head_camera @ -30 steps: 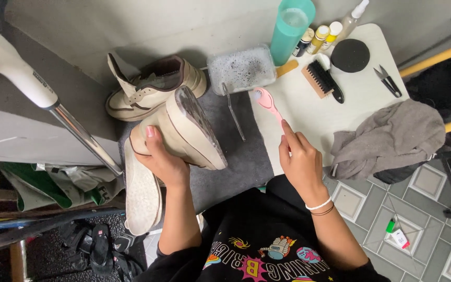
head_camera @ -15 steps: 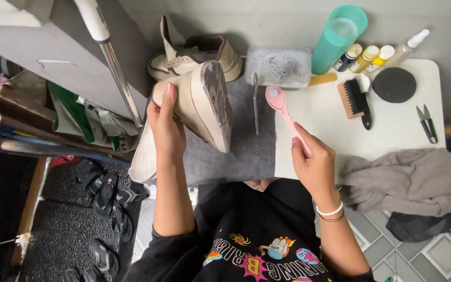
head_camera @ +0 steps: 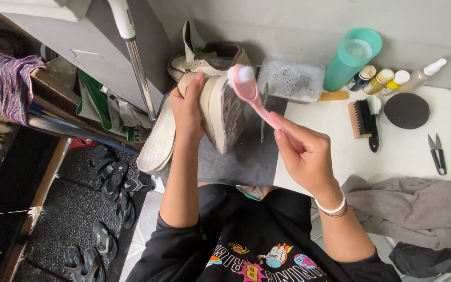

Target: The person cleans the sole and sides of a beige sneaker using a pink toothbrush and a metal tool. They scrub the shoe's surface and scrape the edges while holding the shoe in their left hand.

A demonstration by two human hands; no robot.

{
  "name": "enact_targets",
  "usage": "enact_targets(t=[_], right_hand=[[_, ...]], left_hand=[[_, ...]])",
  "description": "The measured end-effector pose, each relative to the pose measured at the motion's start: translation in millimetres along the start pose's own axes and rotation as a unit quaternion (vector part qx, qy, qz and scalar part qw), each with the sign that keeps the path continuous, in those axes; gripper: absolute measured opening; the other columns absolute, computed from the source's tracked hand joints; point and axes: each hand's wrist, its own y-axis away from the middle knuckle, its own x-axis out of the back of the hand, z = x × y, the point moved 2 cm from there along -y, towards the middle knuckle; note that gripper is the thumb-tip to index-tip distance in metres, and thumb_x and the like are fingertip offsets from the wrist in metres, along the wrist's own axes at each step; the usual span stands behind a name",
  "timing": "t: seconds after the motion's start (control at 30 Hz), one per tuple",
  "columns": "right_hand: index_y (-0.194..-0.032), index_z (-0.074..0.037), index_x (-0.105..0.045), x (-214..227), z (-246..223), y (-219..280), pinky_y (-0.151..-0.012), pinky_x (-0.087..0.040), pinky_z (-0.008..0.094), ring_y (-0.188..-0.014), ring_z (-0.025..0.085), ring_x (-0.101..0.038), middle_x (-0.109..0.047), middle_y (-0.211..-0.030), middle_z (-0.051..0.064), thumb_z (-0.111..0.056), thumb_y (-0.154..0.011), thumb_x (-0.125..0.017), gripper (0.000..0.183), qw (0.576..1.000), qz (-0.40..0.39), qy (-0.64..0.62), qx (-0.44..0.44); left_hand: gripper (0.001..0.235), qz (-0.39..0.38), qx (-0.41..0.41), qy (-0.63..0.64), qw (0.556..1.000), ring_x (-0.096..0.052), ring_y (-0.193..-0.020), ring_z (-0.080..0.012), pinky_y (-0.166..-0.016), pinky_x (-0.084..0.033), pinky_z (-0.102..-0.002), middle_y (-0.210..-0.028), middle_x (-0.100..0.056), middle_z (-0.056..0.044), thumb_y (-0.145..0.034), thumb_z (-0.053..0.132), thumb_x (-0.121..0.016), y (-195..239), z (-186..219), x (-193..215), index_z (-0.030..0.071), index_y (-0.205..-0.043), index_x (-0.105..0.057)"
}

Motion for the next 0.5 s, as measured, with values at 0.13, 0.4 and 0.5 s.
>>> enact_targets(t=[0.13,0.4,0.5], right_hand=[[-0.126,0.005,-0.072,-1,3,-1,-0.078,-0.058,0.039,-0.096,0.027,-0.073,-0.076,-0.103,0.021,0.006,-0.099,-0.062,0.029,1.0,-0.012,-0.003,0.014],[-0.127,0.005,-0.073,-11,-10,-17,-0.055,-0.049,0.028,-0.056,0.013,-0.055,-0.066,-0.07,0.014,0.009,-0.099,-0.062,0.03,0.995,-0.002,0.049,0.083],[-0.135,0.002,-0.067,-23,-19,-9,-0.059,-0.037,0.033,-0.061,0.017,-0.034,-0.043,-0.066,0.003,0.006,-0.106,-0.061,0.03,0.982,-0.045,0.147,0.113]], left_hand=[[0.031,-0.019,-0.003,0.003,1.0,-0.063,-0.041,-0.0135,-0.038,-0.054,-0.026,-0.054,-0.062,-0.005,-0.083,0.026,-0.085,-16,-20,11,0.008,-0.067,-0.065],[0.076,-0.082,0.142,-0.06,0.985,-0.072,-0.075,-0.0203,-0.076,-0.065,-0.043,-0.084,-0.063,-0.012,-0.071,0.045,-0.093,-74,-66,13,0.003,-0.118,-0.05],[0.034,-0.173,0.148,-0.01,0.974,-0.044,-0.064,-0.0075,-0.063,-0.037,-0.025,-0.067,-0.044,0.007,-0.081,0.028,-0.075,-39,-2,-19,0.02,-0.064,-0.046]])
